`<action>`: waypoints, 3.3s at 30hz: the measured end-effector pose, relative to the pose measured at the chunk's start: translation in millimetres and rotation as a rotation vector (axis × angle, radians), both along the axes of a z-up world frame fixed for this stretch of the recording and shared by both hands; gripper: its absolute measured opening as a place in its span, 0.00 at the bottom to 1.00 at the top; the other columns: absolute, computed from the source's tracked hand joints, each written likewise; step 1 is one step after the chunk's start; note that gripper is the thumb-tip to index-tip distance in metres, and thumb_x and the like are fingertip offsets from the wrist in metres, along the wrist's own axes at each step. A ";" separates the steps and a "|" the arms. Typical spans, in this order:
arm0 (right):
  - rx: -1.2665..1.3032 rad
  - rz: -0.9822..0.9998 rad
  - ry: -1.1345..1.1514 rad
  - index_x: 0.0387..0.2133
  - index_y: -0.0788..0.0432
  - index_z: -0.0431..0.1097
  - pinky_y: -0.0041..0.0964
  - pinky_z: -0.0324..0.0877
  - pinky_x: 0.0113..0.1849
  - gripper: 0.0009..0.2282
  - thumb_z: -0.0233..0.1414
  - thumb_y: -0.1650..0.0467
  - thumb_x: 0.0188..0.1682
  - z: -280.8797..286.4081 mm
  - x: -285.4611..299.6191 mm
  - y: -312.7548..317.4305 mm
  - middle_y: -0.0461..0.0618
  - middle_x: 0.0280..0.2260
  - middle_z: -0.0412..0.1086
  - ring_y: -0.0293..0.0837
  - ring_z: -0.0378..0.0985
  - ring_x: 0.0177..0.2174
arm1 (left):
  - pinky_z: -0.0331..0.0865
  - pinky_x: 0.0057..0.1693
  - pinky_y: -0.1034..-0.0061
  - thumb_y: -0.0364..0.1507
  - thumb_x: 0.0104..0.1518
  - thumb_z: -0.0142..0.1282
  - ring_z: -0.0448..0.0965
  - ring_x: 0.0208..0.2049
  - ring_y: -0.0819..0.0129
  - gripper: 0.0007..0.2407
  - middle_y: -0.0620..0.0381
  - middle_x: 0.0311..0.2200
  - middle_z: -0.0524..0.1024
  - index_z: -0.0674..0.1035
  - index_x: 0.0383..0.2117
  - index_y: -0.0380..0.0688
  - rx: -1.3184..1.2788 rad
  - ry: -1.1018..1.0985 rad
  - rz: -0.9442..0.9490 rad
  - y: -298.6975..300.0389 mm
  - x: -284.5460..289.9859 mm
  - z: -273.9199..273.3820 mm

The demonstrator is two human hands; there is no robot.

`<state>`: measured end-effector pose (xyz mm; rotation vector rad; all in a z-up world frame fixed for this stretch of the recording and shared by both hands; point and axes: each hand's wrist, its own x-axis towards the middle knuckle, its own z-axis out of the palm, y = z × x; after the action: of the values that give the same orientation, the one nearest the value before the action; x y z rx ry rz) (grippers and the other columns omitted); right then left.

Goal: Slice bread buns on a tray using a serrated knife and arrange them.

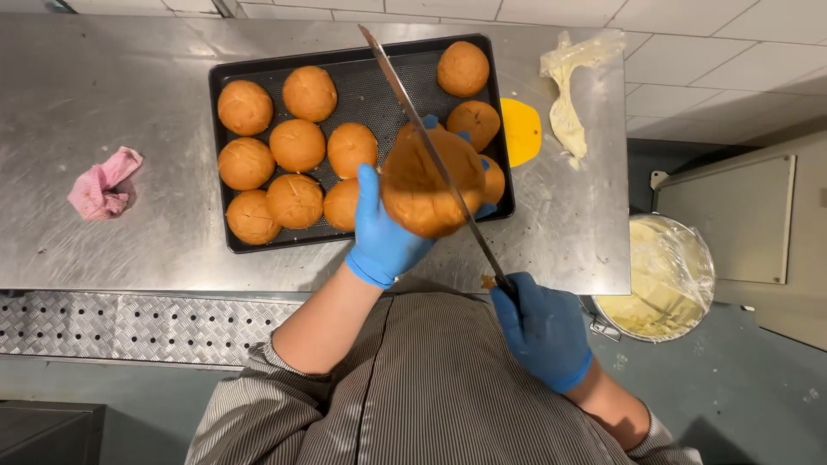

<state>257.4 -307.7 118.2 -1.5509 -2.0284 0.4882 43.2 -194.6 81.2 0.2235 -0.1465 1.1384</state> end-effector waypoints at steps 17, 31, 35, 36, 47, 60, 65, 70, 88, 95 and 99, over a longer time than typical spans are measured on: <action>-0.113 -0.016 -0.054 0.31 0.61 0.70 0.49 0.67 0.20 0.07 0.54 0.67 0.50 -17.5 2.6 -4.7 0.57 0.17 0.73 0.57 0.76 0.16 | 0.53 0.76 0.53 0.46 0.70 0.44 0.62 0.71 0.48 0.30 0.43 0.70 0.62 0.57 0.73 0.41 0.044 0.228 0.081 -12.8 14.4 2.0; -0.061 0.025 0.004 0.31 0.62 0.70 0.47 0.67 0.18 0.07 0.55 0.68 0.49 -34.6 -1.5 6.2 0.56 0.15 0.71 0.55 0.75 0.14 | 0.49 0.77 0.51 0.52 0.68 0.39 0.58 0.73 0.51 0.33 0.47 0.73 0.55 0.53 0.74 0.48 0.002 0.248 0.083 -22.2 17.2 -3.6; -0.089 0.035 0.017 0.31 0.62 0.69 0.49 0.67 0.19 0.08 0.56 0.68 0.49 -40.6 -2.8 2.6 0.56 0.14 0.71 0.56 0.75 0.14 | 0.47 0.78 0.53 0.53 0.67 0.40 0.56 0.73 0.51 0.34 0.48 0.73 0.54 0.52 0.75 0.48 0.012 0.237 0.079 -13.7 1.6 24.6; -0.051 0.065 -0.025 0.32 0.63 0.69 0.51 0.67 0.19 0.09 0.57 0.68 0.48 -46.6 0.1 -1.8 0.57 0.14 0.71 0.57 0.74 0.15 | 0.47 0.77 0.53 0.53 0.67 0.40 0.55 0.73 0.51 0.34 0.49 0.72 0.54 0.52 0.75 0.50 0.013 0.204 0.085 -10.5 -3.1 35.2; 0.045 0.079 -0.023 0.32 0.62 0.69 0.49 0.67 0.21 0.09 0.57 0.67 0.47 -31.0 3.3 1.9 0.55 0.15 0.70 0.55 0.74 0.16 | 0.47 0.77 0.57 0.57 0.64 0.38 0.54 0.74 0.55 0.38 0.51 0.73 0.54 0.52 0.75 0.45 0.047 0.345 0.036 -37.7 -8.7 -13.8; 0.036 0.099 -0.065 0.29 0.59 0.69 0.46 0.66 0.19 0.08 0.57 0.66 0.49 -31.0 11.4 1.6 0.54 0.14 0.70 0.53 0.73 0.14 | 0.51 0.76 0.60 0.55 0.67 0.36 0.57 0.72 0.57 0.36 0.51 0.71 0.58 0.53 0.74 0.42 0.006 0.461 0.047 -38.2 -3.8 5.6; -0.075 0.077 -0.047 0.26 0.58 0.72 0.46 0.65 0.18 0.08 0.59 0.66 0.47 -4.8 26.9 -1.0 0.53 0.13 0.70 0.52 0.74 0.13 | 0.49 0.77 0.54 0.52 0.66 0.40 0.55 0.73 0.54 0.34 0.51 0.72 0.56 0.53 0.75 0.45 0.002 0.362 0.093 -18.7 -31.7 18.7; -0.006 0.073 0.045 0.30 0.60 0.73 0.44 0.68 0.22 0.07 0.58 0.68 0.44 20.1 43.4 -16.6 0.54 0.19 0.73 0.56 0.75 0.18 | 0.48 0.78 0.50 0.48 0.63 0.46 0.54 0.75 0.50 0.35 0.50 0.73 0.55 0.54 0.74 0.46 -0.001 0.283 0.025 -15.2 -42.6 6.5; 0.021 -0.022 0.032 0.36 0.64 0.67 0.47 0.66 0.19 0.08 0.54 0.70 0.51 -13.1 -9.4 -13.7 0.54 0.16 0.71 0.54 0.75 0.15 | 0.56 0.73 0.53 0.51 0.66 0.44 0.62 0.67 0.51 0.33 0.47 0.67 0.62 0.58 0.71 0.40 -0.147 0.365 0.041 -6.8 18.3 -42.0; -0.009 -0.023 -0.060 0.33 0.62 0.70 0.44 0.66 0.17 0.06 0.55 0.70 0.49 -22.9 -4.3 -25.0 0.53 0.14 0.70 0.51 0.73 0.13 | 0.58 0.72 0.48 0.56 0.61 0.42 0.63 0.68 0.50 0.37 0.46 0.68 0.60 0.55 0.72 0.48 0.013 0.310 0.128 8.4 3.1 12.9; 0.051 -0.037 0.006 0.33 0.62 0.70 0.44 0.65 0.18 0.06 0.55 0.70 0.49 -14.9 -8.7 -23.8 0.53 0.15 0.69 0.51 0.73 0.14 | 0.59 0.72 0.47 0.57 0.62 0.38 0.63 0.68 0.50 0.38 0.46 0.68 0.60 0.56 0.72 0.43 -0.066 0.273 0.041 5.6 4.3 10.6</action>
<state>248.7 -331.5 103.2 -1.5522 -1.9879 0.4236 47.5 -189.0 91.8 0.3218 0.1372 1.1405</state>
